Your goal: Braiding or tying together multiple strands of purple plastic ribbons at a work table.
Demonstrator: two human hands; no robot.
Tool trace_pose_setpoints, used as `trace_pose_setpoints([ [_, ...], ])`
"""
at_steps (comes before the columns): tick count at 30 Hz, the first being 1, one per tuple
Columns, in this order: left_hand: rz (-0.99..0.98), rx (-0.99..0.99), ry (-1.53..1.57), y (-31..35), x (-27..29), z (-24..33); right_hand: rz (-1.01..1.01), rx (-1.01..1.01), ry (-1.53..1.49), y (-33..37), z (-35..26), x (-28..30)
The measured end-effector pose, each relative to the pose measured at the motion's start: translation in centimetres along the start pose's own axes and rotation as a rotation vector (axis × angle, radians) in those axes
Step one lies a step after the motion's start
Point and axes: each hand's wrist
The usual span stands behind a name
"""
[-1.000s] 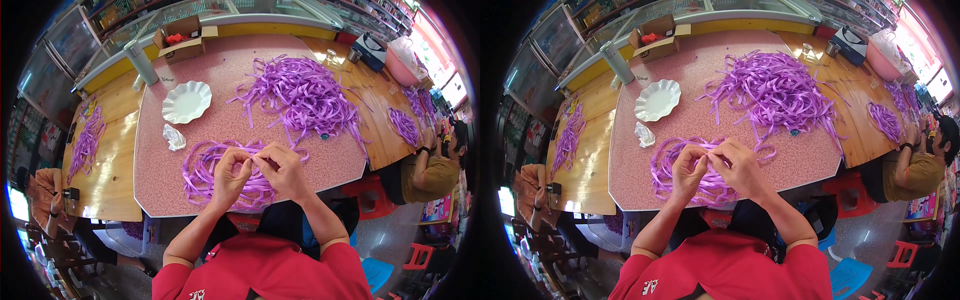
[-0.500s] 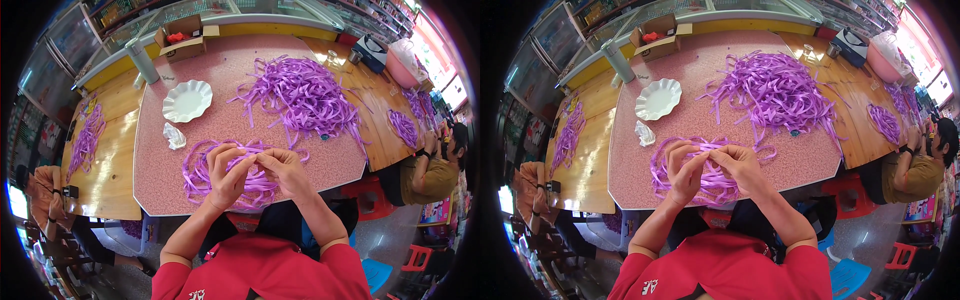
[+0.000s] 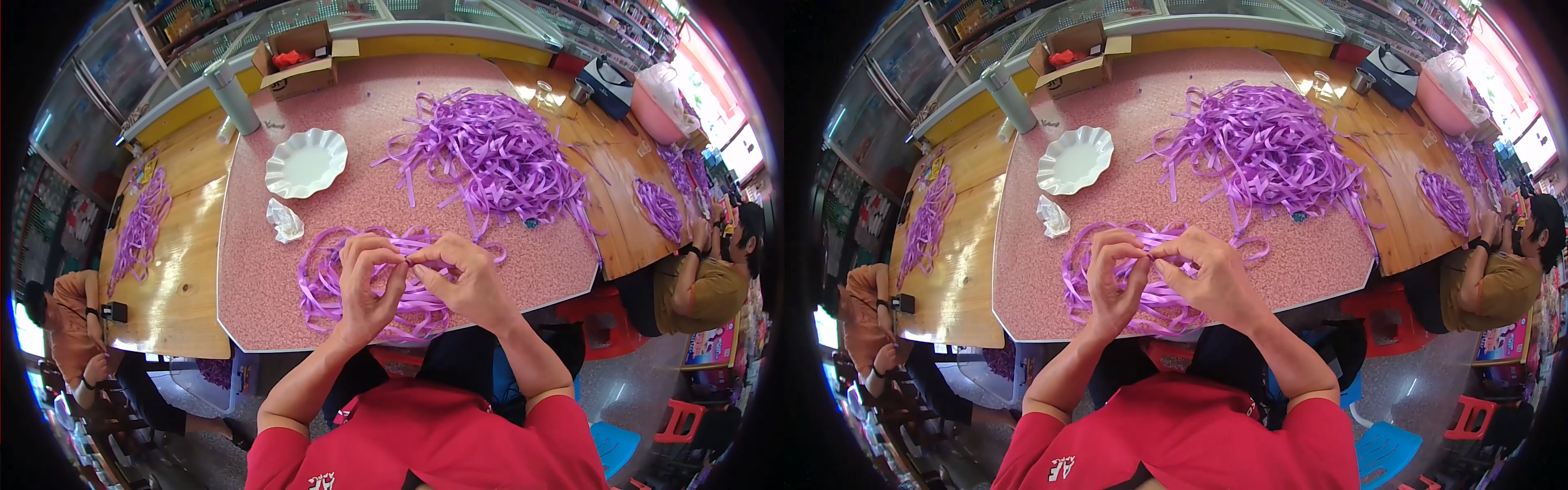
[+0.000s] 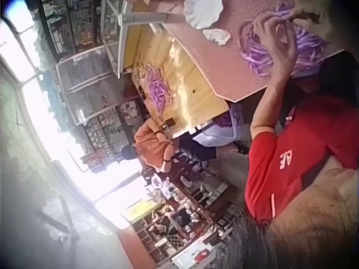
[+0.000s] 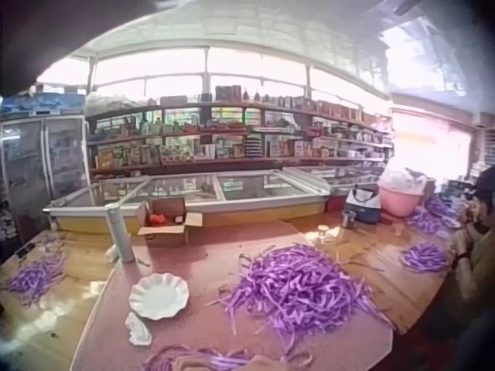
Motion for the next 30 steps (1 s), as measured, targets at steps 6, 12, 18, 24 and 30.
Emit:
trace_pose_setpoints([
  [6,-0.056,0.115,0.182,0.4,-0.2,0.1,0.032,0.006,0.072,0.3,0.2,0.2],
  [12,-0.093,0.147,0.216,0.7,-0.3,0.1,0.01,-0.026,0.023,0.1,0.2,0.5],
  [18,-0.094,0.031,0.068,0.0,0.6,1.0,-0.003,-0.033,-0.008,0.3,1.1,0.5],
  [24,-0.108,-0.271,-0.157,-0.3,0.7,-0.8,-0.035,-0.079,-0.105,0.3,1.1,0.4],
  [30,-0.215,-0.234,-0.064,-0.7,2.2,-1.2,-0.068,-0.115,-0.095,0.5,1.0,1.0],
])
Point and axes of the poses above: each hand's wrist, its own y-axis away from the middle knuckle, its own x-axis out of the back of the hand, z = x × y, and after that the axes turned 12 degrees about -y, right-handed
